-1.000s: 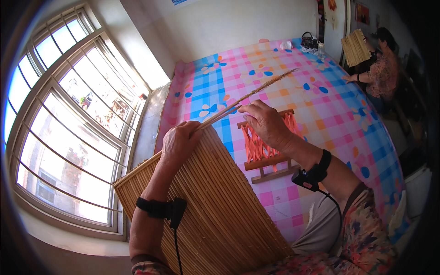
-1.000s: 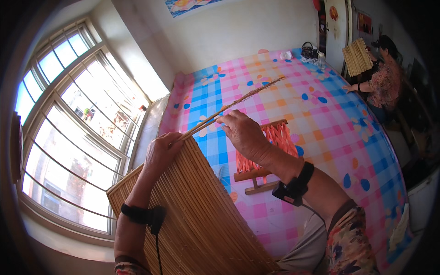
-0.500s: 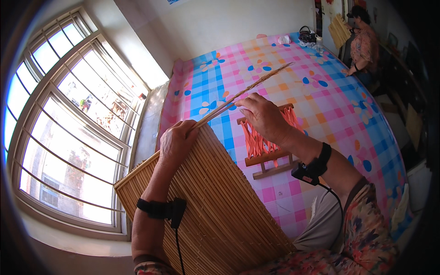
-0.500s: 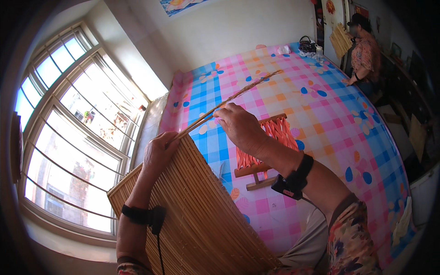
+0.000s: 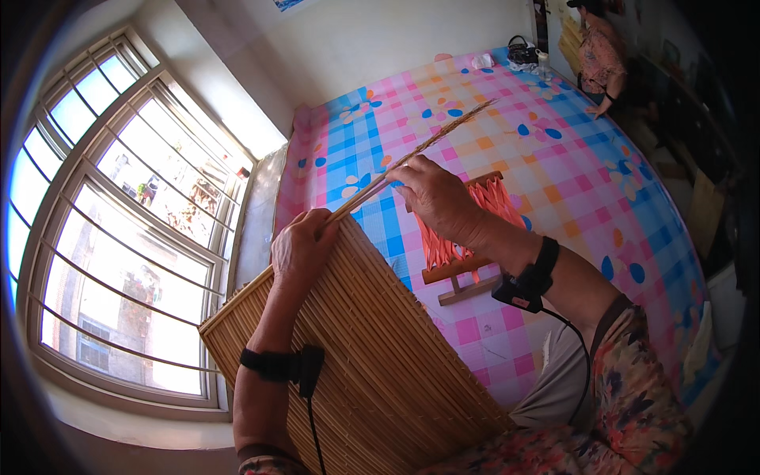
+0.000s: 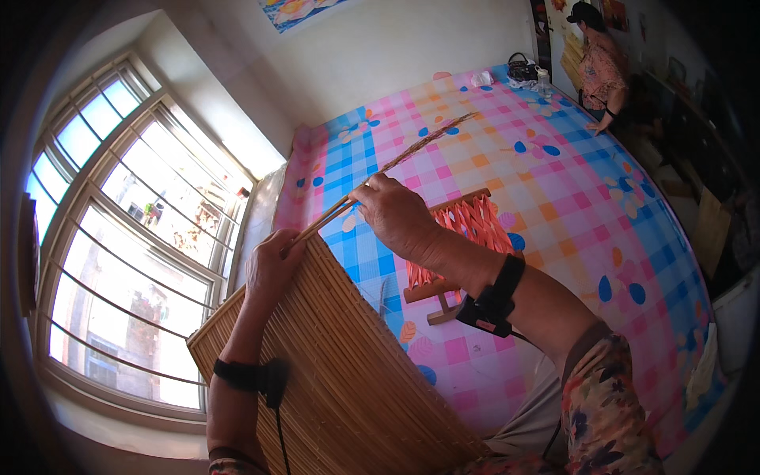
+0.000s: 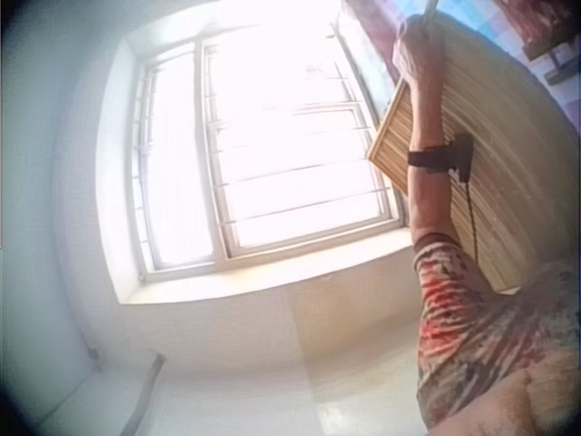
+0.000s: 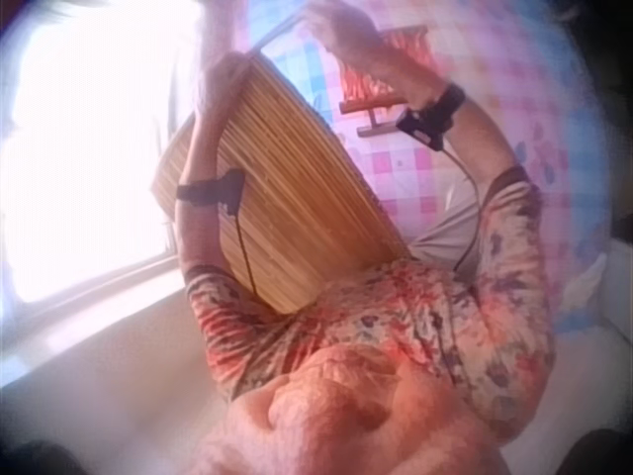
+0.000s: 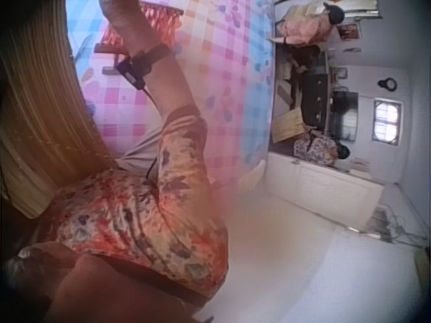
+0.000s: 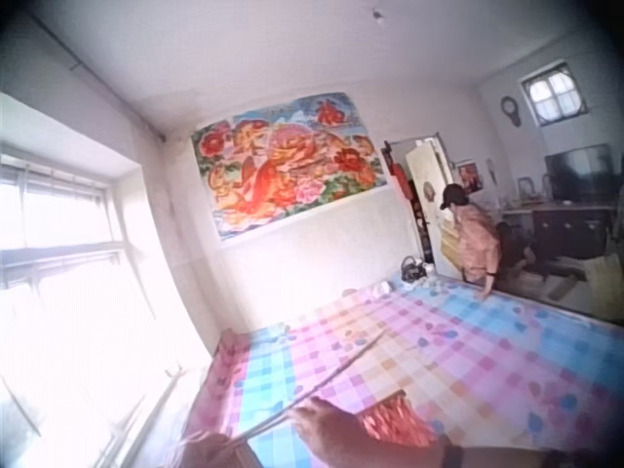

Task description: The person weaves a bamboo mat by threading a string through bamboo slats and securing the edges by hand.

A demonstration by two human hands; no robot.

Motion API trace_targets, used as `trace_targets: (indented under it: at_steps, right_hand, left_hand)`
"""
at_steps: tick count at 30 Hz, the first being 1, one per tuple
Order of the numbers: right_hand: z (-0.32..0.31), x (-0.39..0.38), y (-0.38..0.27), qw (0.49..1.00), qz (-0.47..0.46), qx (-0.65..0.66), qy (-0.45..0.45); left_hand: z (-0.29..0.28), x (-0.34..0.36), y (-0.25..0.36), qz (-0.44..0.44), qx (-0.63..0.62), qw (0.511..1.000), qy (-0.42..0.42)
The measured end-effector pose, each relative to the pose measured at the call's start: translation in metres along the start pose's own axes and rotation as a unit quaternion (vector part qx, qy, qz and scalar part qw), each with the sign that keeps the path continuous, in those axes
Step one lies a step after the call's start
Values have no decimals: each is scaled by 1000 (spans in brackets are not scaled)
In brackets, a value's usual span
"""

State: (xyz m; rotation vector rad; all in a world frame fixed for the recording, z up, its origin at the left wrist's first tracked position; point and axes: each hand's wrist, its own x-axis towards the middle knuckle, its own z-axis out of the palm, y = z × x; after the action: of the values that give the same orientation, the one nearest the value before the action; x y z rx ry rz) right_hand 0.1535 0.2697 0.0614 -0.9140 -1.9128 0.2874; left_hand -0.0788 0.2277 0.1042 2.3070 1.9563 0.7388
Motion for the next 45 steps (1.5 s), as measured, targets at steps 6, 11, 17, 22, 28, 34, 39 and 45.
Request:
trace_targets:
  at_steps: [6, 11, 17, 22, 28, 34, 39, 45]
  right_hand:
    - [2, 3, 7, 997, -37, -52, 31]
    - [2, 5, 8, 999, 31, 34, -7]
    - [4, 4, 7, 997, 29, 67, 1]
    - [2, 6, 8, 998, 29, 58, -22]
    - [2, 7, 10, 998, -10, 54, -6]
    - [8, 7, 16, 998, -54, 31, 26]
    - [4, 9, 11, 999, -21, 38, -12]
    - [2, 11, 11, 999, -16, 41, -23]
  left_hand:
    - [-1, 2, 3, -34, 5, 999, -2]
    - [1, 1, 1, -42, 6, 999, -2]
    - [-1, 1, 8, -60, 23, 998, 1]
    - [-1, 1, 7, -45, 22, 999, 14]
    - [-1, 1, 7, -39, 28, 999, 11]
    - [2, 0, 4, -29, 24, 999, 8]
    - [2, -1, 1, -20, 26, 999, 11]
    - [4, -2, 3, -20, 47, 999, 18]
